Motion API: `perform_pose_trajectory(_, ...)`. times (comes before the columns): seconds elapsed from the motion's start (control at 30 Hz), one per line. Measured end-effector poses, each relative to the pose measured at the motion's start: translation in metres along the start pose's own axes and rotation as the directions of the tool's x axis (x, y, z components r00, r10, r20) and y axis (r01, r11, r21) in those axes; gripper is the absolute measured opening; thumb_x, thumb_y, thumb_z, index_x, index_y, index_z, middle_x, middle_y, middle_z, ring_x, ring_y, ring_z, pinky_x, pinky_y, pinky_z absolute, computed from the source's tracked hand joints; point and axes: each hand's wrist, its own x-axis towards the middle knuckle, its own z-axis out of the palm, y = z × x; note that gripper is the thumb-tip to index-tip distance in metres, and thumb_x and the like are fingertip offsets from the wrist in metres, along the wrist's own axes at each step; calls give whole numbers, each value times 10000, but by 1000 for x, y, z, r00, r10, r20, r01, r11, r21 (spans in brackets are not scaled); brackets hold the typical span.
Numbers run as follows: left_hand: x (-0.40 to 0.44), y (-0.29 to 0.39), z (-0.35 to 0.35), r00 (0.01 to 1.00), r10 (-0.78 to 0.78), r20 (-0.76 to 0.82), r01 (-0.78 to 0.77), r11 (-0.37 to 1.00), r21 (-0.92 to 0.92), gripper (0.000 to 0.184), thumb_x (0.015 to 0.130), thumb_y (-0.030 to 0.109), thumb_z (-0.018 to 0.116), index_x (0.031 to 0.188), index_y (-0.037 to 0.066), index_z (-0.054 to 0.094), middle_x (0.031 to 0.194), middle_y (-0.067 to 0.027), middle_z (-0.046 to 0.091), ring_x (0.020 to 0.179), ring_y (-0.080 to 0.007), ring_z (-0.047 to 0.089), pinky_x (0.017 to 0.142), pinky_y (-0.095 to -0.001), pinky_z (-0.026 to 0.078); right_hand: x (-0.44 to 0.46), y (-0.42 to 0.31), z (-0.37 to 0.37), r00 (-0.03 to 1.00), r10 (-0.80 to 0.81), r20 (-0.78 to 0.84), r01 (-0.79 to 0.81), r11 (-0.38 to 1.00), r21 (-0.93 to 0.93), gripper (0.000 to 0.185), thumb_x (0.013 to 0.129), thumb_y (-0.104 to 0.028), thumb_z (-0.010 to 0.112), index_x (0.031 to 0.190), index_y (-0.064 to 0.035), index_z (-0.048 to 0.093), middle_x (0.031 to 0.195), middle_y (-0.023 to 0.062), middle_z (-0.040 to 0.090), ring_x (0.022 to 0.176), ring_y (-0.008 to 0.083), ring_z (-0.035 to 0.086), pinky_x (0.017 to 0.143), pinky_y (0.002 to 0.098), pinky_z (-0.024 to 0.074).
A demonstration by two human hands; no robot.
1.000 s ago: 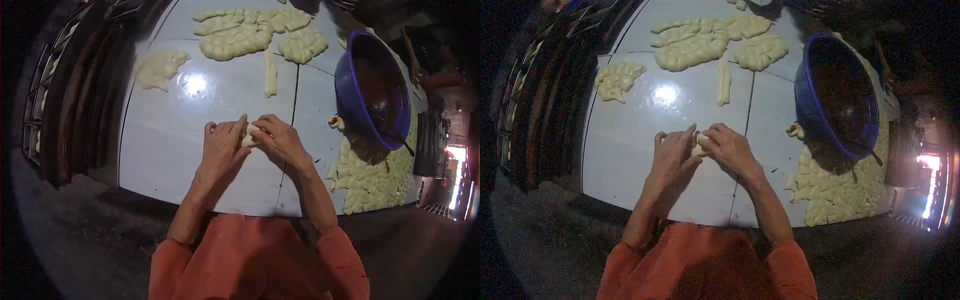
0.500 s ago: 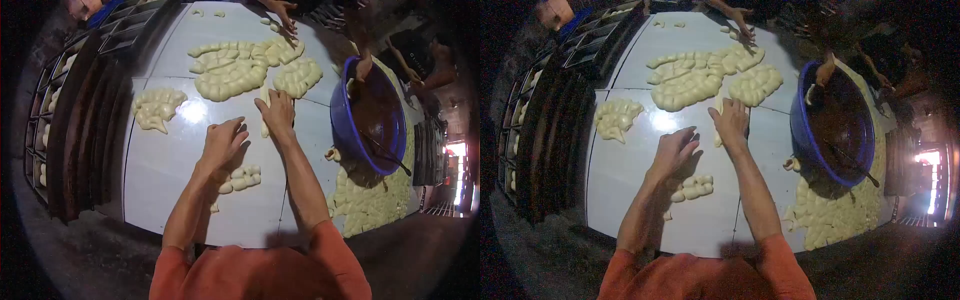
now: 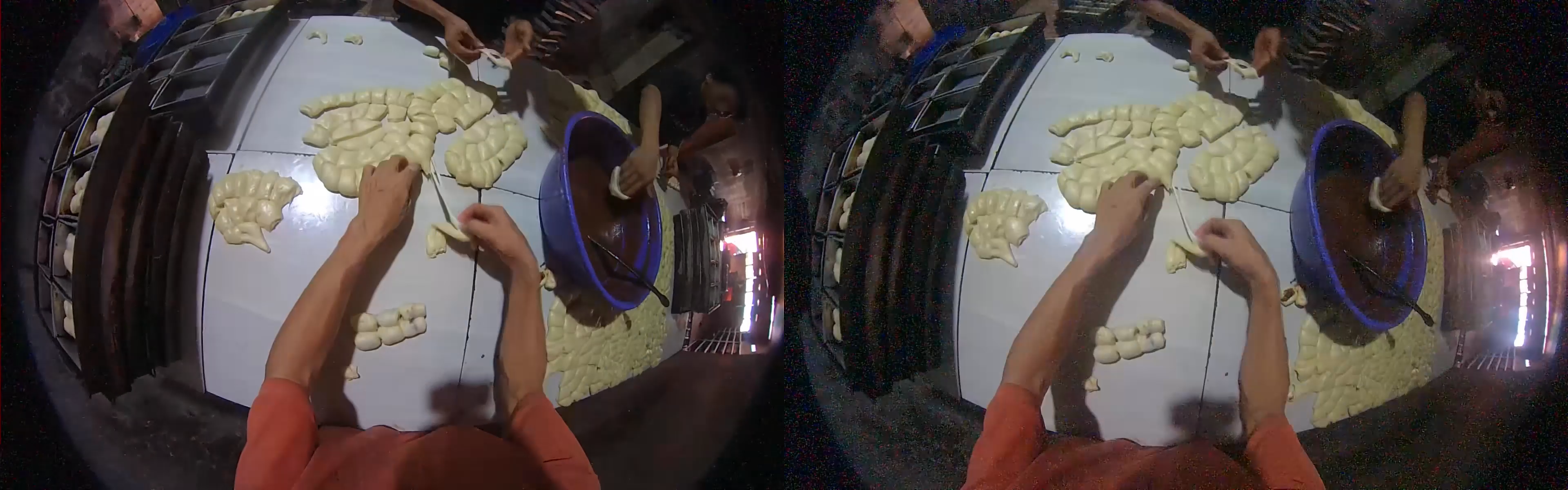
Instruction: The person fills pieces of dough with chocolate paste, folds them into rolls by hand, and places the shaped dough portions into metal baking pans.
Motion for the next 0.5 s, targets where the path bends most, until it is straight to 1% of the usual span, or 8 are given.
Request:
perform_pose_trajectory(0.13, -3, 18, -4, 998, -34, -53, 35, 999, 28, 201, 889, 140, 635, 1082, 100, 672, 1037, -118, 627, 953, -307, 603, 785, -449, 396, -59, 37, -17, 997, 50, 54, -57, 988, 144, 176, 865, -159, 674, 945, -2, 676, 739, 3, 599, 633, 79, 534, 560, 241, 416)
perform_pose_trajectory(0.2, -15, 23, 0, 999, -44, 5, 44, 999, 6, 260, 891, 226, 669, 1112, 90, 689, 1110, -141, 636, 994, -320, 609, 818, -452, 412, -69, 54, -13, 975, 115, -189, -52, 950, 307, 187, 901, -140, 670, 1032, -6, 664, 771, 5, 599, 630, 77, 530, 565, 225, 415)
perform_pose_trajectory(0.27, -24, 40, -11, 998, 42, 53, -34, 988, -149, 419, 869, 335, 727, 1186, 63, 689, 1210, -205, 638, 1094, -377, 608, 966, -460, 435, -71, 58, -9, 961, 92, -259, 11, 929, 369, 223, 945, -146, 644, 1118, -6, 652, 813, 14, 605, 646, 76, 533, 576, 222, 423)
perform_pose_trajectory(0.3, -27, 45, -9, 977, 37, 211, 12, 973, -229, 501, 805, 395, 774, 1178, 68, 708, 1236, -196, 636, 1099, -368, 609, 977, -439, 455, -68, 57, -9, 961, 55, -271, 47, 933, 356, 248, 953, -151, 637, 1146, 4, 646, 817, 12, 606, 667, 72, 538, 591, 222, 434)
perform_pose_trajectory(0.33, -28, 57, -14, 946, 76, 315, 13, 962, -273, 443, 813, 365, 765, 1124, 54, 725, 1209, -185, 650, 1095, -353, 615, 934, -434, 488, -64, 56, -7, 960, 16, -279, 83, 936, 341, 274, 960, -156, 630, 1175, 14, 641, 822, 10, 607, 687, 69, 542, 606, 222, 445)
perform_pose_trajectory(0.4, -31, 63, -14, 863, 181, 471, -31, 951, -308, 449, 823, 447, 735, 1082, 80, 736, 1170, -124, 668, 1061, -319, 613, 865, -424, 491, -55, 58, 2, 967, -11, -256, 101, 936, 338, 339, 959, -170, 634, 1238, 23, 617, 908, 48, 627, 778, 92, 567, 677, 247, 493)
perform_pose_trajectory(0.47, -27, 74, -22, 872, 135, 470, -1, 961, -275, 382, 871, 394, 698, 1064, 67, 742, 1080, -121, 705, 982, -332, 648, 829, -400, 510, -43, 65, 13, 870, -217, -443, 279, 957, 79, 412, 941, -187, 653, 1294, 16, 590, 1057, 102, 627, 858, 132, 588, 749, 281, 522)
perform_pose_trajectory(0.5, -22, 79, -29, 829, 1, 560, 222, 917, -331, 356, 884, 356, 678, 1065, 55, 739, 1040, -143, 713, 936, -338, 660, 807, -392, 516, -49, 48, 13, 842, -297, -450, 236, 953, -187, 467, 911, -197, 684, 1323, -7, 580, 1183, 142, 602, 910, 175, 604, 793, 316, 536)
